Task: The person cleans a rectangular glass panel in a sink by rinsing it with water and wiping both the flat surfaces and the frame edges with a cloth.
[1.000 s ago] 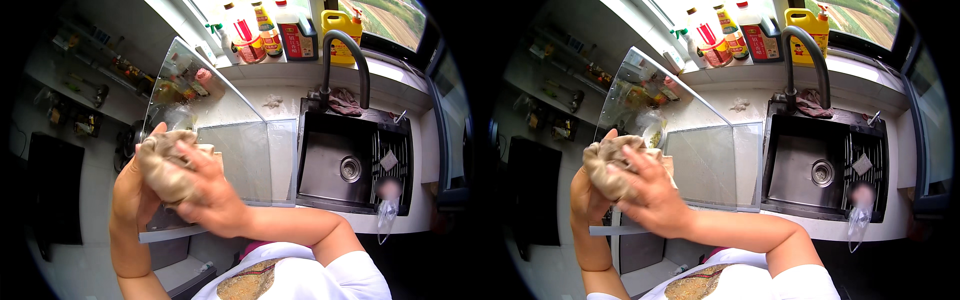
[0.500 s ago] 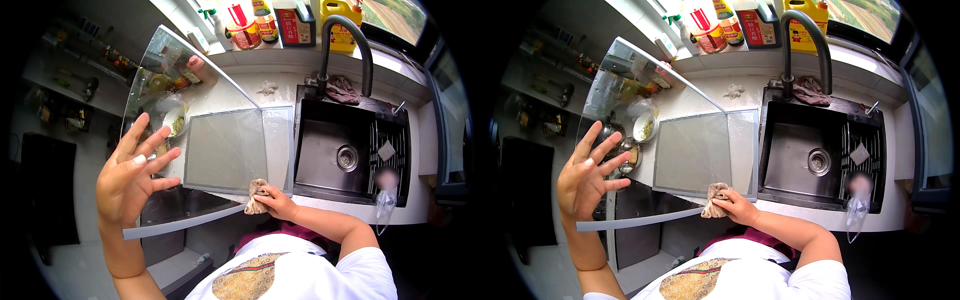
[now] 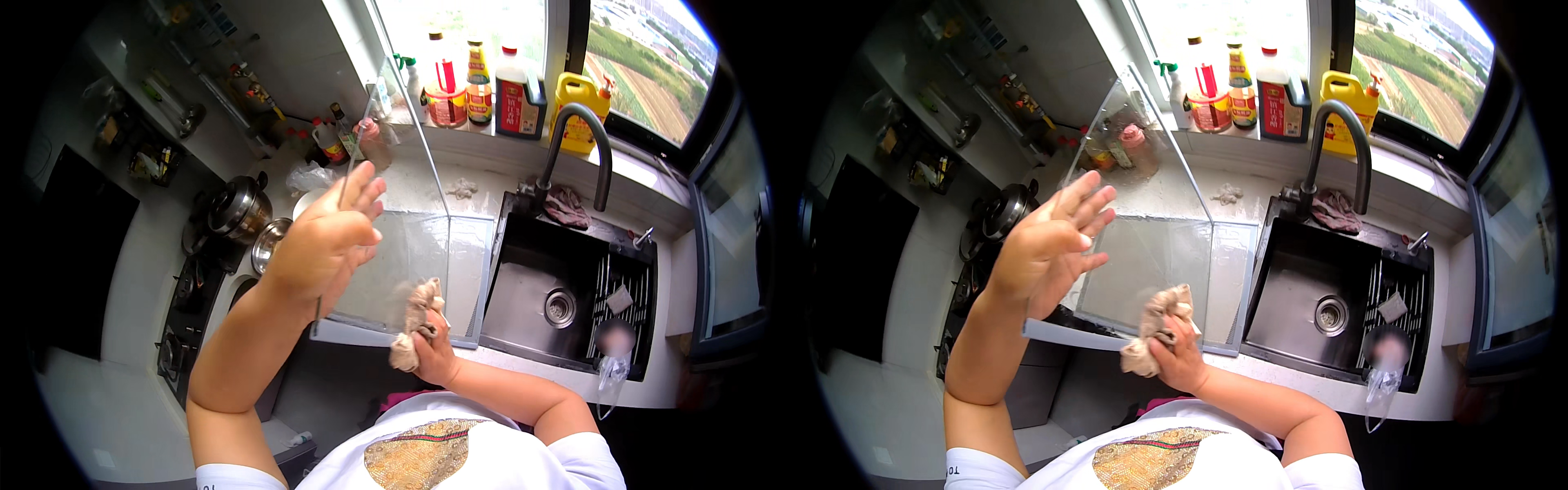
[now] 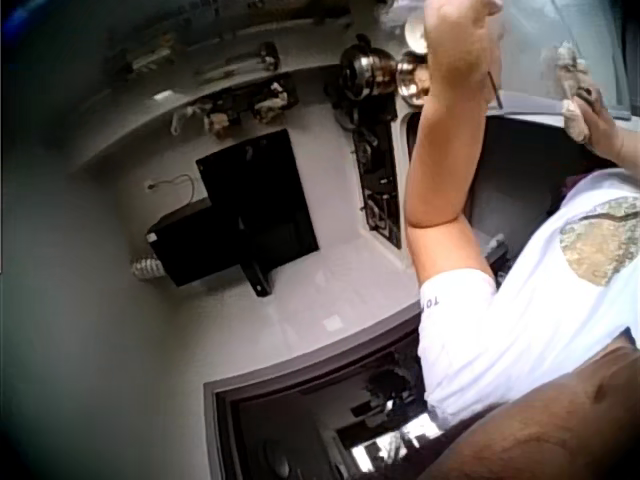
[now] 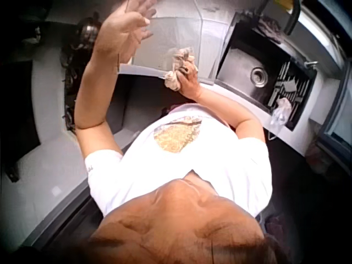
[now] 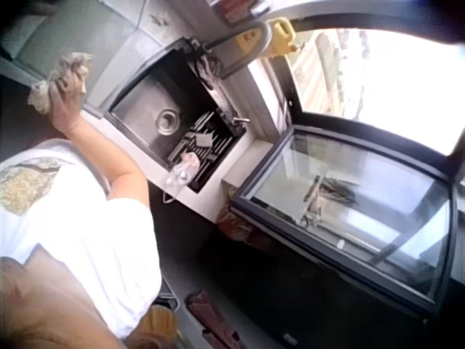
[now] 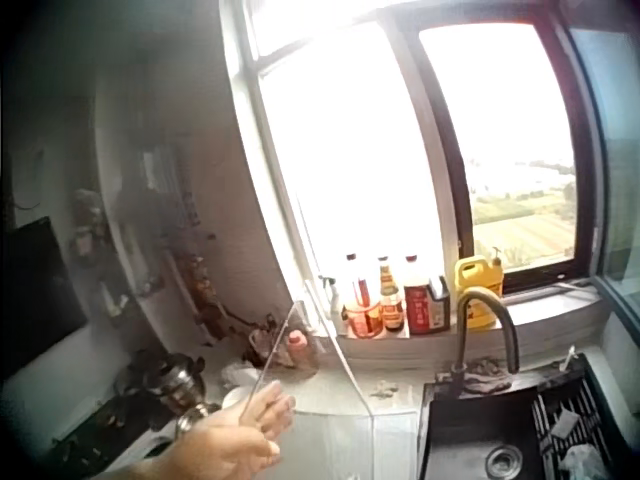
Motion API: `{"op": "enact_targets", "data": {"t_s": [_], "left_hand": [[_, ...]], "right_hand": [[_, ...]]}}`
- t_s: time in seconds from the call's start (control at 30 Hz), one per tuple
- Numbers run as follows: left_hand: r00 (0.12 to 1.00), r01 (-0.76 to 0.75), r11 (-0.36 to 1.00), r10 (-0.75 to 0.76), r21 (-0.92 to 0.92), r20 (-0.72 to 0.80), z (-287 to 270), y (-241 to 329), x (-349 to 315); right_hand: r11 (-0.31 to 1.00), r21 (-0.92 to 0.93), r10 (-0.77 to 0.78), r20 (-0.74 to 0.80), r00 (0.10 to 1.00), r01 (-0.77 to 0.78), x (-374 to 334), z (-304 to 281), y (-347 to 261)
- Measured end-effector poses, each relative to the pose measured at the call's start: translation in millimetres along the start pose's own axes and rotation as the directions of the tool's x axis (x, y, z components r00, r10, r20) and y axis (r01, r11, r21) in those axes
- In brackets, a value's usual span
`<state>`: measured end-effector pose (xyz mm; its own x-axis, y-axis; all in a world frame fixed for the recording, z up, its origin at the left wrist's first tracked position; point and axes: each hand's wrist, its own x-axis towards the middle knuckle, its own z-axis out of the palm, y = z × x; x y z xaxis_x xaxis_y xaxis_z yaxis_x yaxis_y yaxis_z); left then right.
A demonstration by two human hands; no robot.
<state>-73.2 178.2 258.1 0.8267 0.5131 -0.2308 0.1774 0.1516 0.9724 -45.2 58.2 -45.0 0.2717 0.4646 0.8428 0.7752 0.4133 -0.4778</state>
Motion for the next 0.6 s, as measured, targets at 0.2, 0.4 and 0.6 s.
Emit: {"op": "enact_targets", "data": {"t_s": [0.2, 0.4, 0.6], "left_hand": [[0.993, -0.017, 0.999, 0.012, 0.037, 0.114, 13, -1, 12], [0.943, -0.181, 0.959, 0.106, 0.219, 0.316, -10, -14, 19], [0.992, -0.008, 1.000, 0.010, -0.016, 0.122, -4, -11, 14]], "right_hand": [[0.984, -0.073, 0.158, -0.039, 0.987, -0.161, 69, -23, -39], [0.988, -0.042, 0.143, -0.105, 0.984, -0.148, 168, -39, -92], [0.898, -0.241, 0.339, -0.153, 0.928, -0.368, 56, 6, -52]]}}
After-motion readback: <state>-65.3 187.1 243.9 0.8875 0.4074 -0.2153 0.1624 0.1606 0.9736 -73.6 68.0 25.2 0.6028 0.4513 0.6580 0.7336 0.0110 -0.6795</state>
